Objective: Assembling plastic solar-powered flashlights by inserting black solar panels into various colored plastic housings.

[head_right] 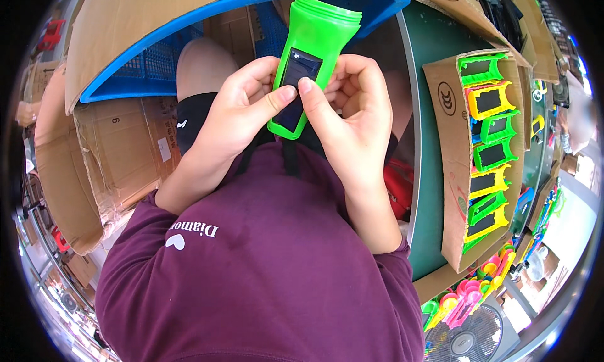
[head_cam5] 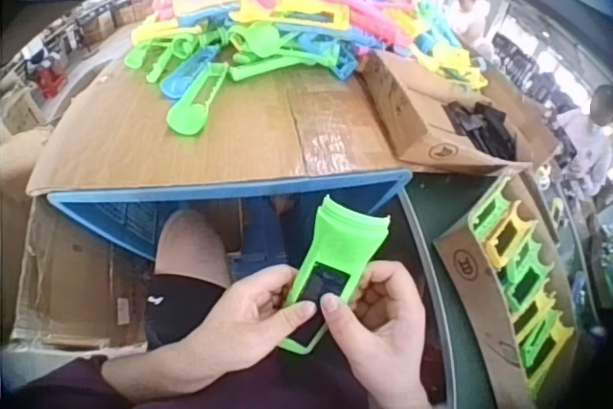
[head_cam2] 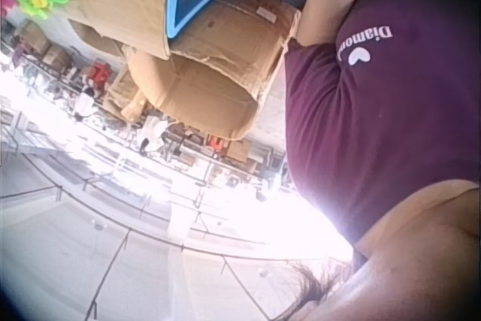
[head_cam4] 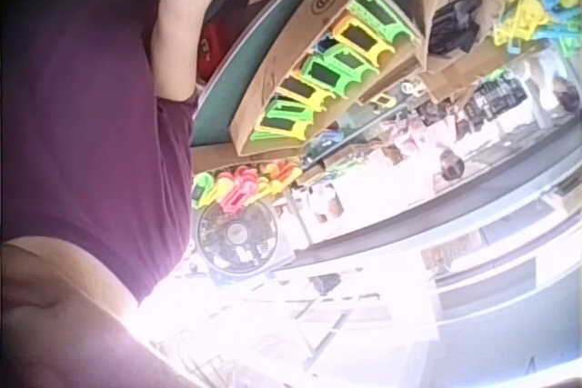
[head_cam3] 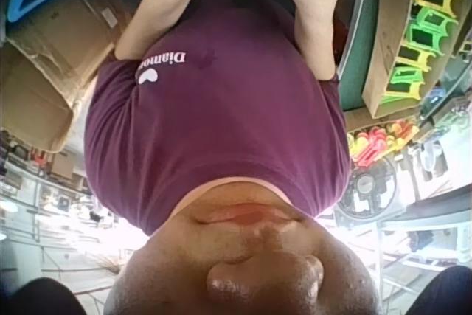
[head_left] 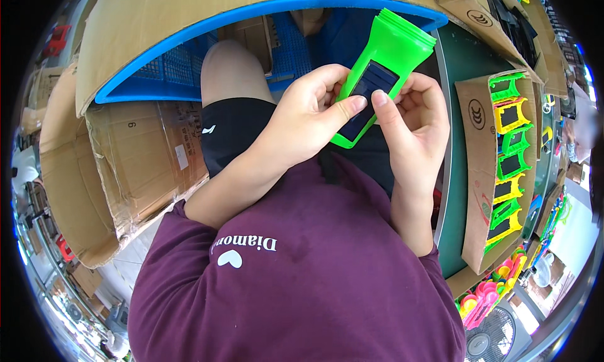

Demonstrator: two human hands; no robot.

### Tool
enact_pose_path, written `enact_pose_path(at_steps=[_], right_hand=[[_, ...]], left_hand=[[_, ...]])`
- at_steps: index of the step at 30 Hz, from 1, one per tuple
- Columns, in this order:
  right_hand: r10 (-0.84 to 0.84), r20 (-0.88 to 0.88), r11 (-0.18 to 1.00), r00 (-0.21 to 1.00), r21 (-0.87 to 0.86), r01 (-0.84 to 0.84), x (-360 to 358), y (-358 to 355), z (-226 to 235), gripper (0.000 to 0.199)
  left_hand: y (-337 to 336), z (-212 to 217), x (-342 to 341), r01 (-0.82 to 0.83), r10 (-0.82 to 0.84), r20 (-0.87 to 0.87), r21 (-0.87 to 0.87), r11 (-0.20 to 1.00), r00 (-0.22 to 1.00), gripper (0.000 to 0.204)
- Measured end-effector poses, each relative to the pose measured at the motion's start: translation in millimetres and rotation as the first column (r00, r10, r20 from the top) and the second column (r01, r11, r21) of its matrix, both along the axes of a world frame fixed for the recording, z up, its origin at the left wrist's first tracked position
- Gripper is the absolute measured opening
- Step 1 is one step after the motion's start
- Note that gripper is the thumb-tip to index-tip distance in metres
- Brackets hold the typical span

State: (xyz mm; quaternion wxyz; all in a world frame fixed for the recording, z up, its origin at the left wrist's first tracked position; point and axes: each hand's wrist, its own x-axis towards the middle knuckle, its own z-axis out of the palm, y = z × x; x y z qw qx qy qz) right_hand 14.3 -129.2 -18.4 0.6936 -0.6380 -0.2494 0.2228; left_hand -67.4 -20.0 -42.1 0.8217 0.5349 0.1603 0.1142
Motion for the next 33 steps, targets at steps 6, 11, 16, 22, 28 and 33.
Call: enact_pose_path(at_steps=[6,11,16,22,28,33], right_hand=[[0.000,-0.120,0.999,0.993,-0.032,-0.004,1.7,1.9,1.0,0.025],[0.017,-0.156,0.999,0.988,-0.025,-0.021,3.9,3.4,5.9,0.025],[-0.038,-0.065,0.996,0.997,-0.078,0.033,7.0,9.1,-1.0,0.021],[-0.110,0.032,0.979,0.993,-0.169,0.114,11.6,14.6,-10.2,0.018],[-0.093,-0.167,0.992,0.982,-0.099,0.077,15.2,15.5,-12.5,0.028],[0.253,-0.396,0.949,0.883,-0.077,-0.307,17.6,-6.1,-13.7,0.031]], left_hand=[[-1.7,-2.7,-1.6,0.014,-0.016,-0.016,-0.115,0.993,1.000,0.018],[0.3,-2.1,-3.1,0.110,-0.095,0.058,-0.388,0.915,0.994,0.022],[-3.4,-10.0,1.6,0.010,-0.013,-0.005,-0.360,0.933,1.000,0.022],[-6.4,-12.4,9.8,-0.064,0.055,-0.051,-0.197,0.978,0.997,0.019],[0.0,-5.8,13.7,-0.091,0.087,-0.026,-0.215,0.972,0.996,0.025],[10.1,-5.0,14.4,-0.140,0.138,-0.026,-0.219,0.966,0.990,0.021]])
